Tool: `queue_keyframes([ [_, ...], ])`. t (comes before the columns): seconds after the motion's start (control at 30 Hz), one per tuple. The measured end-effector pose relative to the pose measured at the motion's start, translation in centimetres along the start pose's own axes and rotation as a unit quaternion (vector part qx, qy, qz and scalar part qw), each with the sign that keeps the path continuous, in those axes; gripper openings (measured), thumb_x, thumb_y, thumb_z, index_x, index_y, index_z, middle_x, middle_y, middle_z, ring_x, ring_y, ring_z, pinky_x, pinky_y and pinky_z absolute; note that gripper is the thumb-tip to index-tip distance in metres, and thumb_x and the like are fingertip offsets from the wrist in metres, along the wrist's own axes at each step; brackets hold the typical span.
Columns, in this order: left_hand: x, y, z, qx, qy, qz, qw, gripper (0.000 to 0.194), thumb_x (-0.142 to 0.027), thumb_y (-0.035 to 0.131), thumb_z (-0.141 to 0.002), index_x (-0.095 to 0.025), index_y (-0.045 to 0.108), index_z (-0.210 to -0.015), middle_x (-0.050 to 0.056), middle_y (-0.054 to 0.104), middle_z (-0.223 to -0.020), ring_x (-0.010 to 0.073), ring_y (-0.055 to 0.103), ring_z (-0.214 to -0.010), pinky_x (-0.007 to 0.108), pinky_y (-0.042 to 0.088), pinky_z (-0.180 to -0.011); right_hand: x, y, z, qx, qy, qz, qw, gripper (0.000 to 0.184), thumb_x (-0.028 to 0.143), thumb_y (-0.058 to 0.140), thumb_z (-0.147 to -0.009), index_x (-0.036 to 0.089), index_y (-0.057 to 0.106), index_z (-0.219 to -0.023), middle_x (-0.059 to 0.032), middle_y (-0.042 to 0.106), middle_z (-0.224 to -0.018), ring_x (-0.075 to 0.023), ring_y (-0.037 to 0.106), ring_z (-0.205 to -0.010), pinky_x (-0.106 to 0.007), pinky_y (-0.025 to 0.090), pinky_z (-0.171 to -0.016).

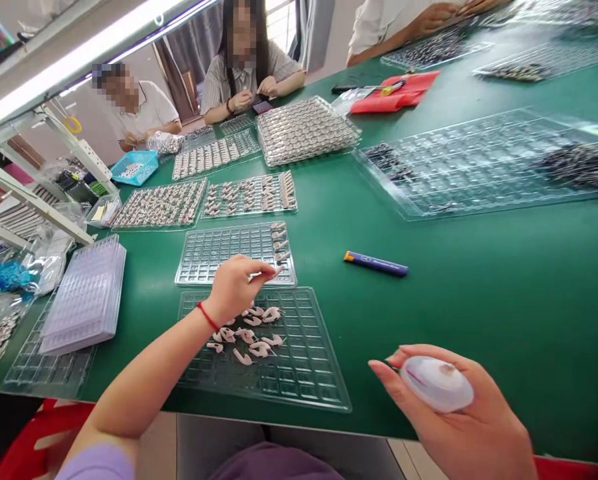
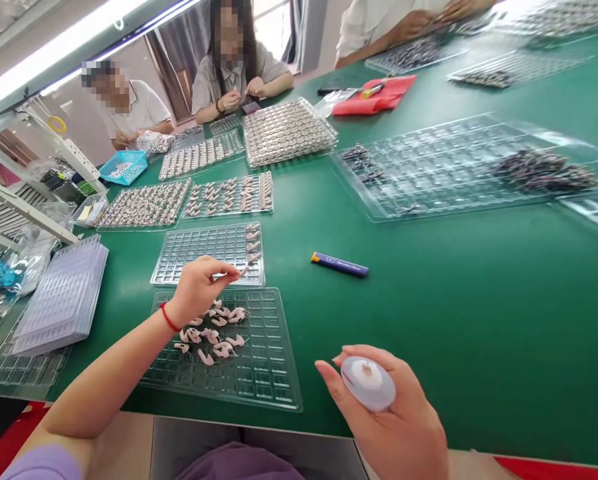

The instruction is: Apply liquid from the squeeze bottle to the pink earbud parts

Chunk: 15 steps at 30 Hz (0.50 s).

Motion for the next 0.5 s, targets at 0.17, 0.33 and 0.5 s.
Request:
queue_keyframes([
  [0.17,0.5,3.1,-3.7,0.068,0.046,-0.029,0.996,0.011,-0.015,0.066,-0.088,-0.022,0.075,-0.085,0.002,0.077,-0.088,0.0191,0.063,-0.088,0.029,0.047,-0.077,0.7,0.0,-0.4,-0.005,-0.056,0.004,0.998,0.035,0.055,0.07,-0.079,0.024,0.061,-0.092,-0.0018,0.069,-0.077,-0.0164,0.066,-0.065,-0.025,0.053,-0.058],
  [0.33,0.4,3.8,-3.5,0.12,0.076,-0.045,0.989,0.016,-0.015,0.061,-0.09,-0.022,0.074,-0.084,0.002,0.076,-0.09,0.019,0.061,-0.093,0.028,0.046,-0.078,1.2,0.0,-0.5,-0.001,-0.056,-0.004,0.998,0.033,0.055,0.068,-0.08,0.025,0.061,-0.091,-0.0016,0.068,-0.078,-0.0163,0.066,-0.065,-0.025,0.053,-0.058],
  [0.5,0.5,3.5,-3.4,0.136,0.057,-0.041,0.988,0.012,-0.014,0.064,-0.088,-0.021,0.073,-0.085,0.003,0.074,-0.093,0.0198,0.059,-0.096,0.029,0.045,-0.082,1.2,-0.3,-0.4,-0.004,-0.041,0.0,0.999,0.038,0.059,0.068,-0.078,0.025,0.061,-0.091,-0.0021,0.068,-0.077,-0.0172,0.065,-0.065,-0.026,0.053,-0.057],
])
Point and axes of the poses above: each hand's wrist, its own z-axis away from the middle knuckle, its own y-axis out of the palm, x = y × z, the point moved 5 cm from there along -z, towards the middle knuckle
